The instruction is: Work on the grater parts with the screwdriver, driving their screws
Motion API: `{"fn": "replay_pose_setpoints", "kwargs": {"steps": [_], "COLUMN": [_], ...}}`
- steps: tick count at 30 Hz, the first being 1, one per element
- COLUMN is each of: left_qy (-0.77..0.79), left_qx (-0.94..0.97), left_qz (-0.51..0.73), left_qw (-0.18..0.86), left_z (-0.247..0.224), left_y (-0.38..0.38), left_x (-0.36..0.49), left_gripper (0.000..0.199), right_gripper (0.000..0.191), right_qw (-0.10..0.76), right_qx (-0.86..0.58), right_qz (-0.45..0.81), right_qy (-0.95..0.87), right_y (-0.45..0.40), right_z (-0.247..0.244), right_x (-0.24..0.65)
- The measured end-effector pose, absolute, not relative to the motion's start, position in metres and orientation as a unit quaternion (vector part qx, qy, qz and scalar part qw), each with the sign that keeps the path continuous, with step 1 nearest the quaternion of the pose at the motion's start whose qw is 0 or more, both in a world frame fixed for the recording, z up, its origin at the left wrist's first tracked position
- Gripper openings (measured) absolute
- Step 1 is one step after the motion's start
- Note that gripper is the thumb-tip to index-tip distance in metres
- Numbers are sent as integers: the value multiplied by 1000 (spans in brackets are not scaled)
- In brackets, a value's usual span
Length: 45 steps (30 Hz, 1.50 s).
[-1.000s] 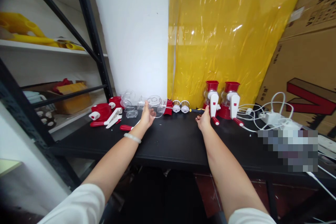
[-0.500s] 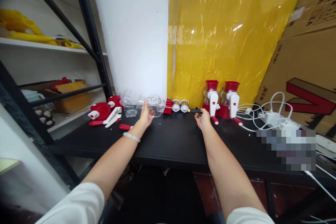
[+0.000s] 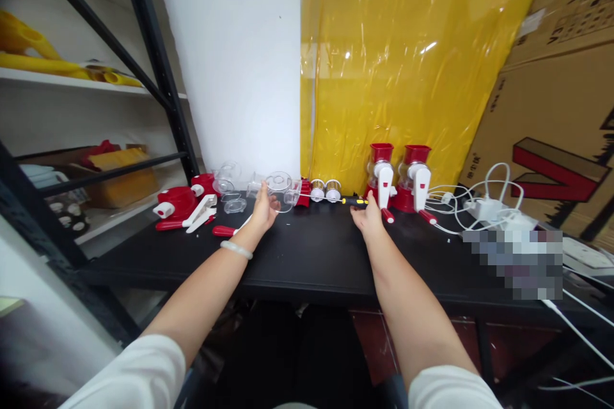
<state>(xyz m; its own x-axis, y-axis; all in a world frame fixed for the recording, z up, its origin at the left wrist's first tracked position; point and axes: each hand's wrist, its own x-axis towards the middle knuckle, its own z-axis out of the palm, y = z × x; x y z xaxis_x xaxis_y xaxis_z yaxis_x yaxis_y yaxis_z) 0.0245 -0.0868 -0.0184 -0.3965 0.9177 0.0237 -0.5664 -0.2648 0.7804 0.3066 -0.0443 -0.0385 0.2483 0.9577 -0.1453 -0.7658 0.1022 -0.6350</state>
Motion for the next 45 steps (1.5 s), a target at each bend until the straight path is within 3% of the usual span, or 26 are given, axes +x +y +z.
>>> {"fn": "replay_pose_setpoints", "kwargs": {"steps": [11,17,27,32,34,45], "left_qy": [365,363,378,371,360,366], "left_qx": [233,210,217,224,218,213], "left_qz": [758,763,760,760,765,766], "left_qw": [487,492,482,484,488,483], "left_z": [-16,-14,-15,-17,-17,-15], "left_y": [-87,-85,-86,-84,-83,-85], "left_x": [21,17,18,17,15,17], "left_gripper": [54,56,52,53,55,51], "right_gripper": [21,41,7,35,38,14], "right_qw": [719,687,683,680,690,697], "right_qx": [-336,-397,-349,-381,-402,-387], "right_qz": [576,565,591,566,536,503], "right_qy": [-196,-225,-252,-268,-275,-334], "right_y": [-44,-48,-56,-53,-50,-51], "right_z": [-38,-46,-36,-41,-43,-40], "right_x": [299,296,303,302,299,305]}}
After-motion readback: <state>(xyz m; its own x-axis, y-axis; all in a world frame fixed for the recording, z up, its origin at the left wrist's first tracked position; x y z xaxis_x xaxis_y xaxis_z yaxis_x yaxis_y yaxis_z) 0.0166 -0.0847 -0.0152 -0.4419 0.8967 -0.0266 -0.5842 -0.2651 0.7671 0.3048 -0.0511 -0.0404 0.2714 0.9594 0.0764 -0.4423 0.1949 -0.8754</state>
